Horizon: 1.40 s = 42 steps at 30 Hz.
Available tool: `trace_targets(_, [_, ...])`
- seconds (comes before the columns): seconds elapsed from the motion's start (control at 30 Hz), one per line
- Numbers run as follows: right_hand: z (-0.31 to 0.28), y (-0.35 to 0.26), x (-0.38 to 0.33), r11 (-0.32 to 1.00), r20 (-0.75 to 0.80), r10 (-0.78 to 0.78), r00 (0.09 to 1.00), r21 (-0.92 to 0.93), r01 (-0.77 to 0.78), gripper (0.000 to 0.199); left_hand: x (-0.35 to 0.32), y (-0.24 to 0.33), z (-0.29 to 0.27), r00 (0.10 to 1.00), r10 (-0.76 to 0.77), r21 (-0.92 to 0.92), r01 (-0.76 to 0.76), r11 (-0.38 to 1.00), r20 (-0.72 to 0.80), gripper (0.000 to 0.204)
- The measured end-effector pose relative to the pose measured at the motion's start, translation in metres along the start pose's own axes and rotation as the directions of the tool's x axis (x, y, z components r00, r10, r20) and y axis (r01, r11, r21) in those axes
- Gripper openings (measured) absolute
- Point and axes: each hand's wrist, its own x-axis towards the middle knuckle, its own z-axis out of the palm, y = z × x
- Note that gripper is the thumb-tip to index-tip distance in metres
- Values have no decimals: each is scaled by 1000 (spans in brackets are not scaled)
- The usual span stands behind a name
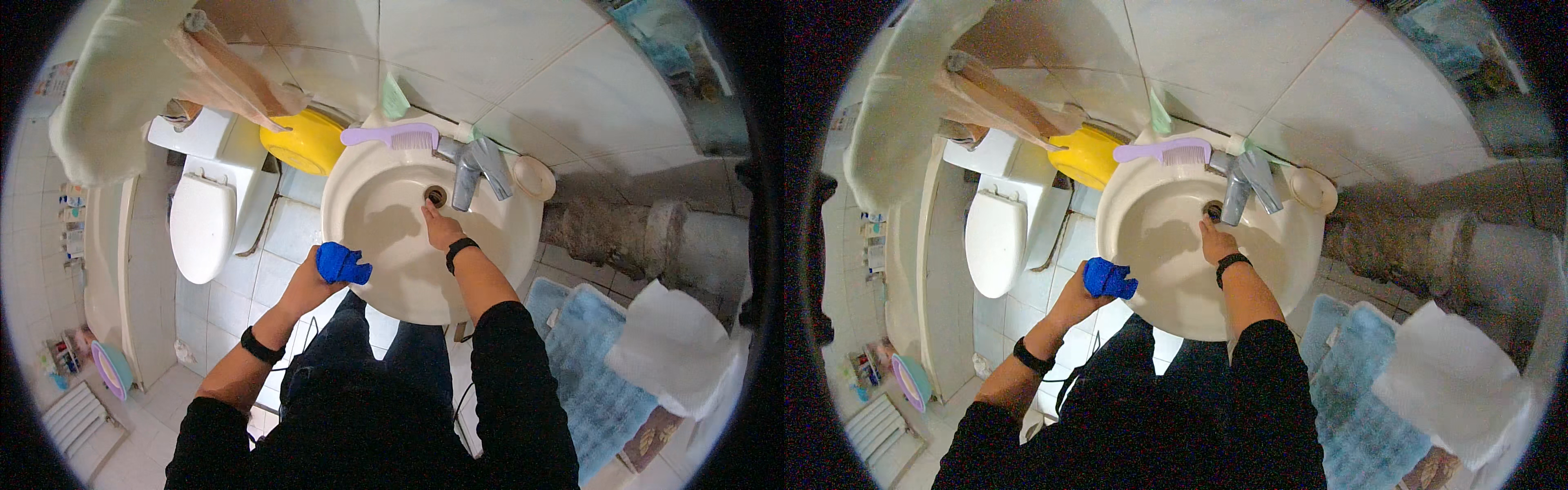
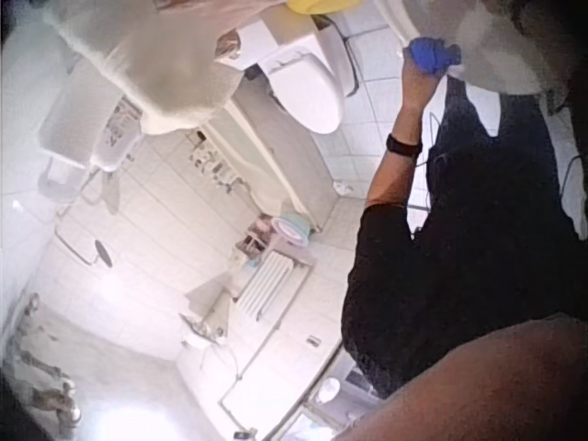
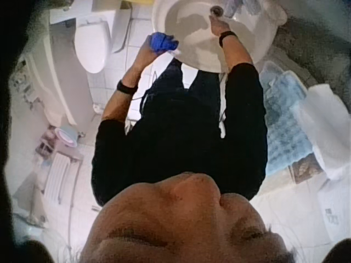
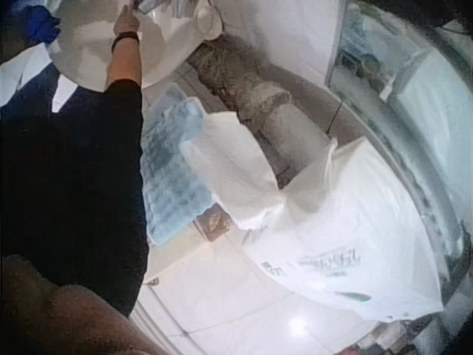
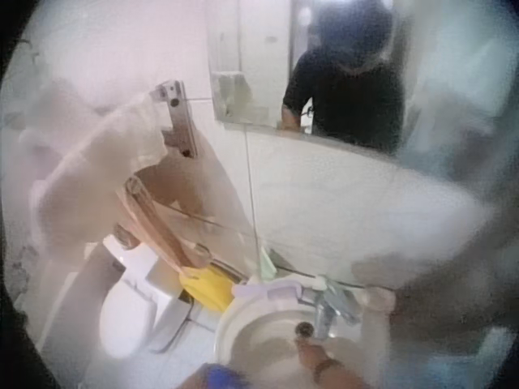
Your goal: The person wipes the sink basin and faucet with a blue cloth, then rinses and wrings the cloth. They wipe the toilet seat and lid, then open the toilet lid. The person washes their hands at the sink and dries them with a white towel.
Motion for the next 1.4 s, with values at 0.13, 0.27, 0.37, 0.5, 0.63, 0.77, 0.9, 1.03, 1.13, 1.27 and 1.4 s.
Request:
trace_targets(0.13, [9, 14, 18, 993, -5, 39, 999, -110, -39, 65, -2, -1, 3, 998, -66, -44, 66, 997, 16, 61])
trace_targets(0.27, [11, 22, 21, 999, -90, 8, 996, -38, -11, 66, -4, 0, 5, 996, -78, -2, 78, 997, 41, 62])
trace_targets(0.37, [8, 20, 20, 997, -3, 78, 997, 9, -78, 62, -4, 2, 7, 995, -81, -4, 81, 997, 61, 63])
trace_targets(0.5, [9, 23, 12, 978, -122, 66, 990, 205, -40, 61, -2, 8, 8, 996, -16, -59, 21, 998, 88, 64])
trace_targets(0.63, [-5, 28, -37, 881, -264, 265, 928, 458, -121, 52, 1, 17, 7, 991, 24, -244, 9, 970, 131, 65])
trace_targets(0.77, [-49, 19, -109, 893, -796, 405, 449, 450, -6, 51, 6, 22, 9, 994, 77, -288, -53, 956, 74, 67])
trace_targets(0.9, [-90, 4, -143, 987, -891, 129, 435, 73, -142, 63, 18, 23, 10, 979, 135, -238, -96, 966, 155, 66])
trace_targets(1.03, [-100, -3, -145, 961, -798, 141, 586, -32, -275, 68, 30, 31, 2, 935, 271, -116, -251, 961, 230, 64])
trace_targets(1.13, [-98, -18, -148, 953, -780, 232, 581, 63, -297, 64, 29, 48, -9, 922, 294, -124, -270, 955, 252, 66])
trace_targets(1.27, [-98, -71, -172, 851, -831, 219, 512, 419, 316, 56, 11, 77, -18, 926, 371, -253, -344, 904, 69, 63])
trace_targets(1.4, [-91, -127, -214, 253, -585, 134, 800, 801, 543, 41, -3, 94, -22, 883, 423, -398, -320, 860, 204, 51])
